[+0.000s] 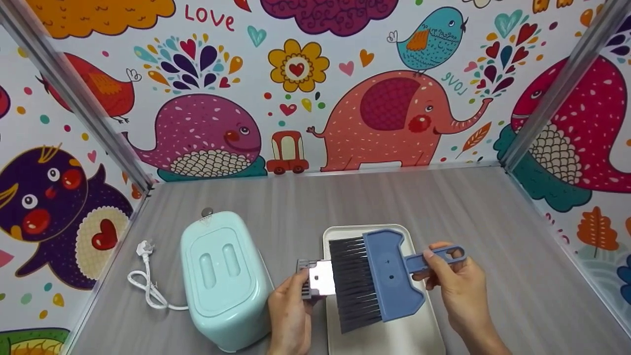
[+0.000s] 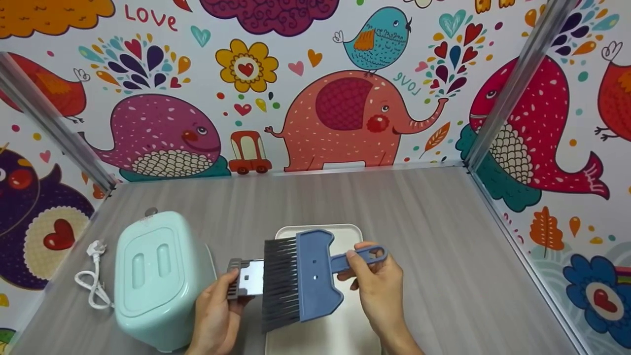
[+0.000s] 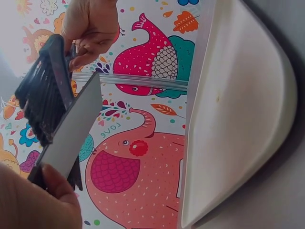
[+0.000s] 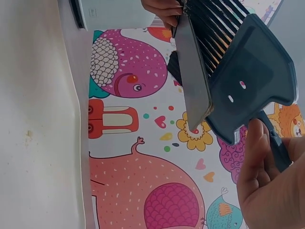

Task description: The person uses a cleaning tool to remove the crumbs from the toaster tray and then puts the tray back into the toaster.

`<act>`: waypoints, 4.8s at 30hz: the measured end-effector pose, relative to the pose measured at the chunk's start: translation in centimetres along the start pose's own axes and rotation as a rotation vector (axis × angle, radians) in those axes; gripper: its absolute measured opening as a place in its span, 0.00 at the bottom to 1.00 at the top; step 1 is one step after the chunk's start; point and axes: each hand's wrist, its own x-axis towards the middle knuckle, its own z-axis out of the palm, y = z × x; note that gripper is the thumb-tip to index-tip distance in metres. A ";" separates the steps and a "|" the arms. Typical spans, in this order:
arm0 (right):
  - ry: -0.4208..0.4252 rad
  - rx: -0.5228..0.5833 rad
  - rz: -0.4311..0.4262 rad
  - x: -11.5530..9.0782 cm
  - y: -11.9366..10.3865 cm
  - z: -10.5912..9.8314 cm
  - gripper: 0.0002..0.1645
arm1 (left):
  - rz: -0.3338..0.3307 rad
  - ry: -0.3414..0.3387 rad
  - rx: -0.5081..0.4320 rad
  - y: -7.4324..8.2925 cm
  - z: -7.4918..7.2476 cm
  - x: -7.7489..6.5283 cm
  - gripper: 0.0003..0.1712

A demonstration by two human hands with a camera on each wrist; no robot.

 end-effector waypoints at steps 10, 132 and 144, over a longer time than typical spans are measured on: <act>0.068 -0.123 -0.039 0.2 -0.5 -0.5 0.06 | -0.006 -0.004 0.038 0.0 -0.1 0.0 0.16; 0.178 0.106 0.036 0.8 -1.2 -1.6 0.07 | 0.002 0.003 0.014 0.2 0.0 -0.2 0.17; -0.159 0.188 -0.085 -0.7 0.5 0.1 0.10 | 0.010 -0.003 -0.050 0.3 0.1 -0.4 0.14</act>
